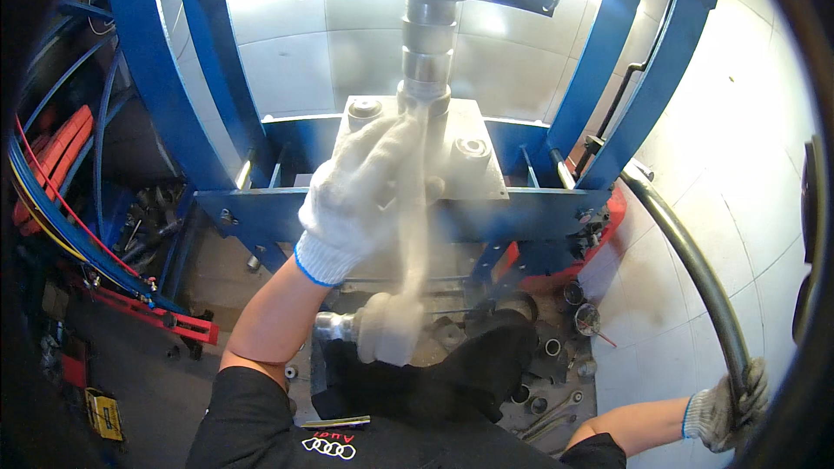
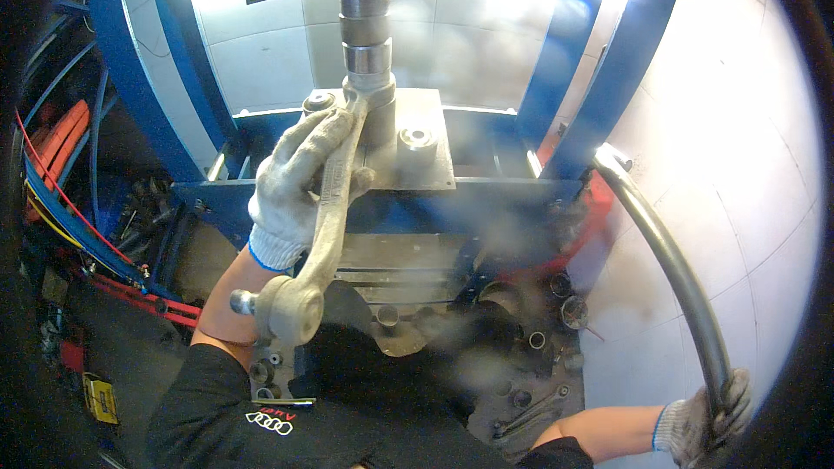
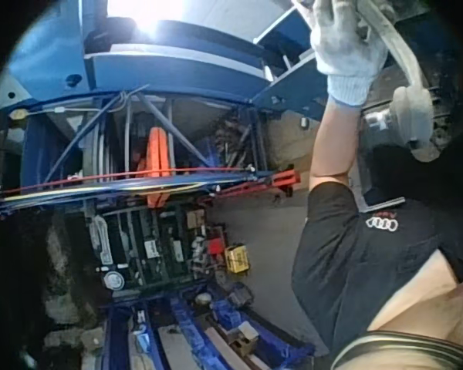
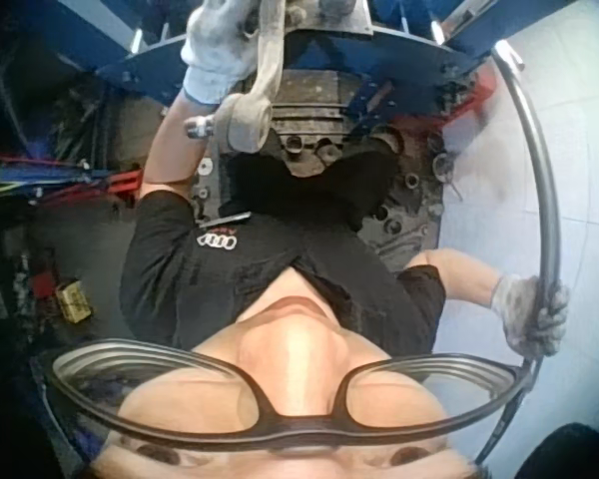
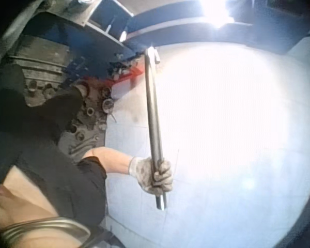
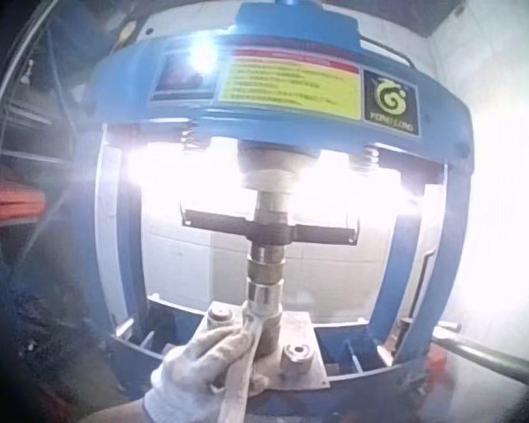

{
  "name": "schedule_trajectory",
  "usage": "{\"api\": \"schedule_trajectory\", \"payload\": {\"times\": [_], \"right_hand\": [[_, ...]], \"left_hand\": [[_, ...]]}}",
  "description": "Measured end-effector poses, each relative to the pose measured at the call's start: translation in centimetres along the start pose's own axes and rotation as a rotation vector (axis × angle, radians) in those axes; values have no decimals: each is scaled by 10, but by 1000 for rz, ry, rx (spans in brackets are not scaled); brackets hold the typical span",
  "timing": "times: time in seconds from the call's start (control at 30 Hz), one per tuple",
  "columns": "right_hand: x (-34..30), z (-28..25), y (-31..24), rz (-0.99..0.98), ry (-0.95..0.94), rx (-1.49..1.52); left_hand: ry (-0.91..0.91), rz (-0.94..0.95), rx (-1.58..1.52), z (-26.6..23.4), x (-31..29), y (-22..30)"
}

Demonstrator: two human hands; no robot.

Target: The person uses a hydraulic press to install bushings into metal control arms. They position each control arm under the press, operate the lever to press the bushing into place, and then remove the finished part. The process is repeated for multiple control arms.

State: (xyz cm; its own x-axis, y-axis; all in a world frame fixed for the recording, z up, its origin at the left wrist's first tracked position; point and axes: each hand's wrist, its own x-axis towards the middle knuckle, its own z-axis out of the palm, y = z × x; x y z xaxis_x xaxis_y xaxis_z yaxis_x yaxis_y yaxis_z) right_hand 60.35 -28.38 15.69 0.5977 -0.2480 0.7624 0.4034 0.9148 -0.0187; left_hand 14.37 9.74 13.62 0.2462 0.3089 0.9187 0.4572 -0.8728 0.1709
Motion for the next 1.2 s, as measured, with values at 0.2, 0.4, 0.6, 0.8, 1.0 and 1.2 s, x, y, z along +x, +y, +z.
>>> {"api": "schedule_trajectory", "payload": {"times": [0.2,0.4,0.6,0.8,1.0,1.2], "right_hand": [[-15,47,8,103,-58,161],[22,101,2,1,189,-134],[37,70,-27,-94,-90,95],[43,31,-26,-87,-103,130],[96,52,44,9,-485,83],[185,136,139,84,-435,-330]], "left_hand": [[36,5,51,-2,1,-2],[55,-31,84,-5,-8,-2],[100,76,125,13,-2,-14],[124,20,34,16,-5,0],[80,5,64,10,-7,-6],[101,-31,87,8,-7,-3]]}}
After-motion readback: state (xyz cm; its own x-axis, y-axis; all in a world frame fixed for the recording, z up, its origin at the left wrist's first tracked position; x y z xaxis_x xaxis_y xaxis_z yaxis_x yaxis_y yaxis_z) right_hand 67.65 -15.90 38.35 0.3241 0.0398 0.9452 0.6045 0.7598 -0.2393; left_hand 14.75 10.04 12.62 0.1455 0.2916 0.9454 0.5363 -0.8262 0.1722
